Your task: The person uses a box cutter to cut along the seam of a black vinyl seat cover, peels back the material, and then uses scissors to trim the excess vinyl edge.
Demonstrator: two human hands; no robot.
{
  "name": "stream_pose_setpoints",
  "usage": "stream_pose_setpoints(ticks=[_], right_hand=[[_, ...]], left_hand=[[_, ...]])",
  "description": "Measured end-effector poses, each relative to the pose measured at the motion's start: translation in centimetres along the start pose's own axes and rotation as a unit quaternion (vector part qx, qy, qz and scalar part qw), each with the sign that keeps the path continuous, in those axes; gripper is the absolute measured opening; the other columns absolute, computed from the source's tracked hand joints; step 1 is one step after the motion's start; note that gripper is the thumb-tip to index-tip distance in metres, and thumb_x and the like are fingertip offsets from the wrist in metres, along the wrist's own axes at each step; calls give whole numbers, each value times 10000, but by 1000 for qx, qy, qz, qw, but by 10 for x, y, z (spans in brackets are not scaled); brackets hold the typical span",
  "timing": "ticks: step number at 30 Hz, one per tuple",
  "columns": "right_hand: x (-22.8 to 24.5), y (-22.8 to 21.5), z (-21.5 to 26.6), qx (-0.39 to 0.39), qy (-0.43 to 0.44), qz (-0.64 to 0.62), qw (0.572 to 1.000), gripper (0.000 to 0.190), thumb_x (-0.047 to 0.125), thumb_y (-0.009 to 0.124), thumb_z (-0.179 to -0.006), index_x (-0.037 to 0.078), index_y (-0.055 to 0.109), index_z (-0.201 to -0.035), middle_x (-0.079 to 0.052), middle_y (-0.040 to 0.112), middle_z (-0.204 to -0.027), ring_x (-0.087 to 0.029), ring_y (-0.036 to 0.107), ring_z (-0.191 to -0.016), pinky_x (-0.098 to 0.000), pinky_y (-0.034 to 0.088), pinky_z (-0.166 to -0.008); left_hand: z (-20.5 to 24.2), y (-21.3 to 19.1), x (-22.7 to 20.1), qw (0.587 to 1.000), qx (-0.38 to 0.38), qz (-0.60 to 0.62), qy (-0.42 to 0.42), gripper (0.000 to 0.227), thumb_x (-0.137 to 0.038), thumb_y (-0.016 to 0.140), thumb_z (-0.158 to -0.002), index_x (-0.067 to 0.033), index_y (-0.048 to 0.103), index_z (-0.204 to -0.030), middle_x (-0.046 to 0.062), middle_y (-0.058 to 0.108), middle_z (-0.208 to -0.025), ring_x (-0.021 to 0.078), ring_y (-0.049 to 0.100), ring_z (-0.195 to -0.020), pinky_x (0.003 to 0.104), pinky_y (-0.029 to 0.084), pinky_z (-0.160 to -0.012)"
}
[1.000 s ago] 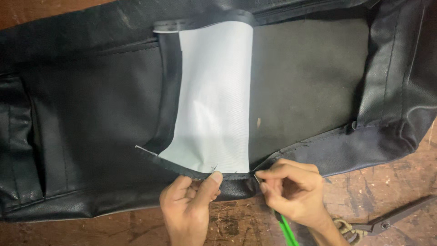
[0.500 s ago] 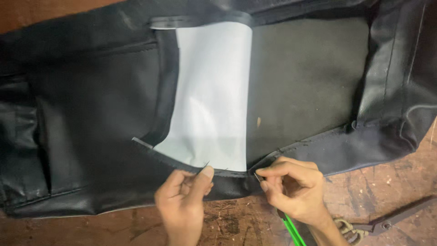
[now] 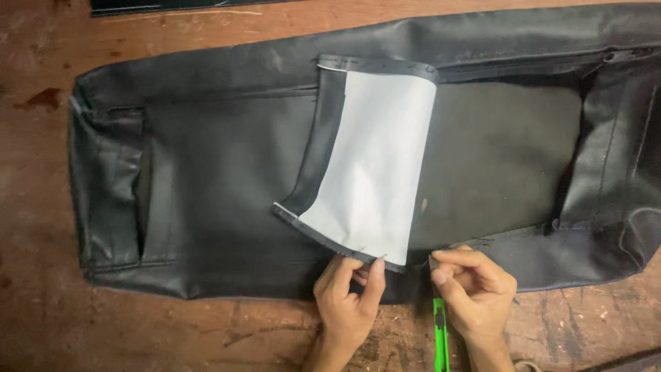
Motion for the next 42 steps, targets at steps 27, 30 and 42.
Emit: stream_pose_setpoints(ticks=[27,30,42], right_hand=[[-26,5,-14,-40,59,19,997,234,-37,713,-870,-45,735,-1103,-3,678,-831,-47,580,-709,-196,474,-642],[-29,4,-16,-55,61,53,995,218,-44,697,-868,-46,740,-1081,-4,674,-827,-51,564,-700,-198,457,-633],[-24,-2,-26,-119,52,87,988,192,-9,654,-897,-26,742,-1067,6,672,-831,-48,565,-708,-200,441,-631]], left_hand=[[-10,-1,-56,982,11,-121,147,161,-204,747,-882,-74,684,-811,109,651,-823,335,635,-764,452,521,-632],[-11,0,-52,982,18,-133,131,214,-228,735,-890,-75,646,-770,110,622,-801,333,626,-766,459,512,-632],[-6,2,-38,983,36,-128,123,253,-258,670,-960,-69,599,-807,121,603,-842,347,609,-822,474,506,-688]])
Point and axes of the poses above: each hand's wrist, its own z-axis away from the middle knuckle, its own y-axis out of the palm, x = y × z, the point moved 7 cm from there along -z, towards the middle knuckle
